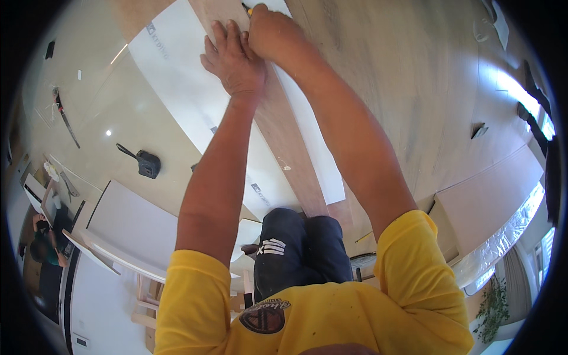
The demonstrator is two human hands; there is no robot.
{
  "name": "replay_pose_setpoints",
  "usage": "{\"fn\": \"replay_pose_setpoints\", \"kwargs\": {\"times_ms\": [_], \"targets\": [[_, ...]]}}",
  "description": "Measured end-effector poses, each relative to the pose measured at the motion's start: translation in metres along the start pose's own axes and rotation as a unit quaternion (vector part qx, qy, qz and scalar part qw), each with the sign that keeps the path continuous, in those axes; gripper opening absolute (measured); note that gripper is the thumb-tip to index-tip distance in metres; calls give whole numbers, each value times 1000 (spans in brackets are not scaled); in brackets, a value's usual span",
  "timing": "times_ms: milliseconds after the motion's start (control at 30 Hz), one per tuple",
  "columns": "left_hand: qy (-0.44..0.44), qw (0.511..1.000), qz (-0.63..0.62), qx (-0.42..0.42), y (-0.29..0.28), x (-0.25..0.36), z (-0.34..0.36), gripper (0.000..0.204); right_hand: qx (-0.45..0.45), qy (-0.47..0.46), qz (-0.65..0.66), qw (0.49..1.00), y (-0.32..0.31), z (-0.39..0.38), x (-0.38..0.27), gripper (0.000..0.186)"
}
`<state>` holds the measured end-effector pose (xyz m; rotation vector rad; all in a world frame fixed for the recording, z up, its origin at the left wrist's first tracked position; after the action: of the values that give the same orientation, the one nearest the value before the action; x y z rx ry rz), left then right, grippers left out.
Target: The person measures a white laminate sheet with a tape measure and marks it with a pencil. They then use a straight edge and a utility knife to score and cut the laminate sheet into smaller pieces.
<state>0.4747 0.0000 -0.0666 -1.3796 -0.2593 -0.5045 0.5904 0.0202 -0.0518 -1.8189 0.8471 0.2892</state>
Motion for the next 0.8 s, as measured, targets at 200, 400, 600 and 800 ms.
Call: {"fn": "replay_pose_setpoints", "kwargs": {"times_ms": [200,400,600,800], "targets": [[33,998,45,29,-1,3,2,42,-34,77,1,996,24,-94,35,19],[-24,998,62,-20,8,-3,-6,49,-92,135,14,986,63,-212,82,18],[26,997,77,13,10,-7,1,48,-121,179,5,976,104,-335,127,12],[163,958,198,129,5,10,-6,45,-166,245,8,955,139,-473,179,12]]}}
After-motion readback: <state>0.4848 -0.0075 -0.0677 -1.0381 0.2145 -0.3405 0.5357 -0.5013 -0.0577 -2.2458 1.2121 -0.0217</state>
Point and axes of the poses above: each hand's wrist, its own z-axis towards the middle knuckle, its own y-axis out of the palm, x = y × z, the point moved 8 cm from there along z, towards the middle knuckle, and after that the axes turned 4 degrees about x, right-handed, at the moved point
